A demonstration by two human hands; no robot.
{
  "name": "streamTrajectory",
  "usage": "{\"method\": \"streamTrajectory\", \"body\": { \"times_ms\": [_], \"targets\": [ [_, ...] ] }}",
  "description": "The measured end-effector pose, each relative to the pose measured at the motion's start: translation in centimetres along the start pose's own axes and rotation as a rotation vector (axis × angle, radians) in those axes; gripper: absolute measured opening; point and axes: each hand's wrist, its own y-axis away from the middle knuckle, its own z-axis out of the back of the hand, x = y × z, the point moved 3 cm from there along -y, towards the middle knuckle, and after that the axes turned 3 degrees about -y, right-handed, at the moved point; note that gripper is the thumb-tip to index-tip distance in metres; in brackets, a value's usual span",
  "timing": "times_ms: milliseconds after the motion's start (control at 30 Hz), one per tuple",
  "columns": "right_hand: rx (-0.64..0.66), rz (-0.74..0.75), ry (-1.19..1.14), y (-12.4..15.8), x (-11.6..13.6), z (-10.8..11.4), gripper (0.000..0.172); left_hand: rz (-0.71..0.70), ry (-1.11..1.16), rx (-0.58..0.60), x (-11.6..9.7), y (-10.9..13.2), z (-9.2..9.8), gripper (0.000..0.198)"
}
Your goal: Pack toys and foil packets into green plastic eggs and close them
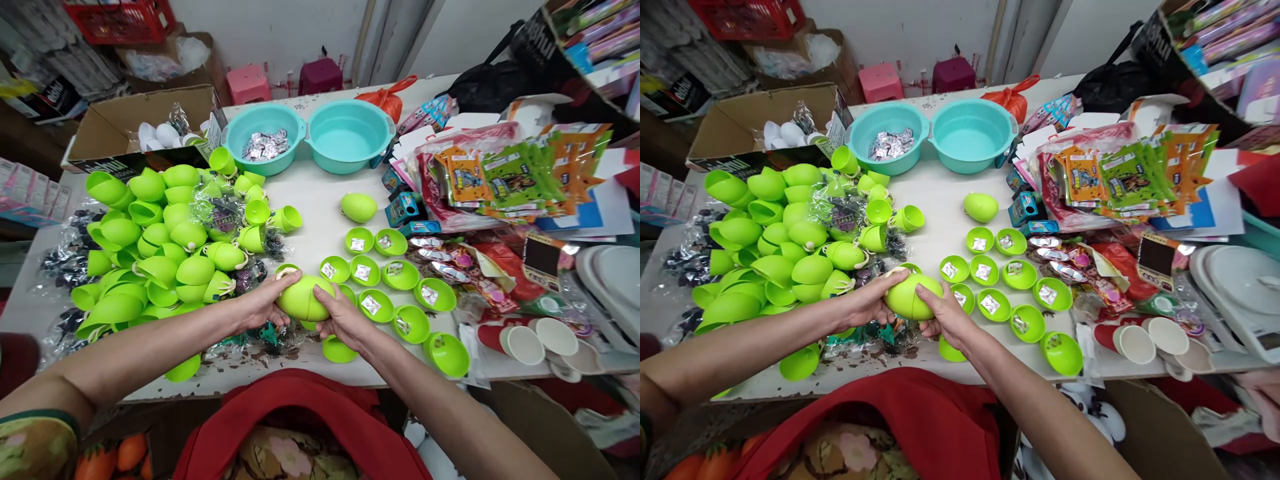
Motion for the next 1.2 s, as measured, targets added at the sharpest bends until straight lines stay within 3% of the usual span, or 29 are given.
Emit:
{"method": "streamTrajectory", "body": {
  "times_ms": [133, 333, 400, 500, 600, 667, 867, 967, 1033, 1067, 1133, 1200],
  "targets": [
    [-0.002, 0.000, -0.017, -0.7, 0.6, -0.3, 0.065, -0.068, 0.086, -0.116, 0.2, -0.5, 0.0, 0.060],
    [-0.224, 0.213, -0.109, 0.7, -1.4, -1.7, 0.069, -0.212, 0.069, -0.200, -0.7, 1.5, -1.6, 0.049],
    [-0.216, 0.288, -0.098, 1.1, -1.5, -1.6, 0.073, -0.288, -0.003, -0.163, -1.6, 2.2, -1.4, 0.051],
    [-0.169, 0.466, 0.080, 1.4, 0.2, -0.4, 0.088, -0.384, -0.037, 0.002, -2.9, 2.7, -0.9, 0.072],
    [-0.191, 0.627, 0.337, 1.6, 2.3, 1.1, 0.100, -0.354, 0.012, 0.127, -3.6, 2.5, -0.7, 0.084],
    [-0.202, 0.613, 0.351, 1.5, 2.6, 1.8, 0.102, -0.337, 0.015, 0.122, -3.5, 2.0, -1.0, 0.082],
    [-0.090, 0.473, 0.090, 0.5, 1.3, 3.7, 0.091, -0.441, -0.071, 0.144, -3.5, -0.1, -3.1, 0.079],
    [-0.104, 0.467, 0.191, -1.2, 4.3, 5.8, 0.084, -0.563, -0.266, 0.140, -5.7, -2.7, -3.3, 0.093],
    [-0.236, 0.557, 0.333, -3.3, 8.2, 7.9, 0.081, -0.673, -0.417, 0.021, -7.5, -5.0, -2.2, 0.104],
    [-0.374, 0.632, 0.404, -4.5, 10.6, 9.2, 0.084, -0.720, -0.498, -0.106, -8.3, -6.2, -1.1, 0.104],
    [-0.702, 0.772, 0.534, -7.3, 15.4, 11.9, 0.097, -0.785, -0.705, -0.439, -9.2, -8.4, 1.6, 0.087],
    [-0.931, 0.874, 0.690, -10.4, 19.4, 14.0, 0.098, -0.794, -0.957, -0.694, -9.4, -10.3, 4.1, 0.060]
  ]
}}
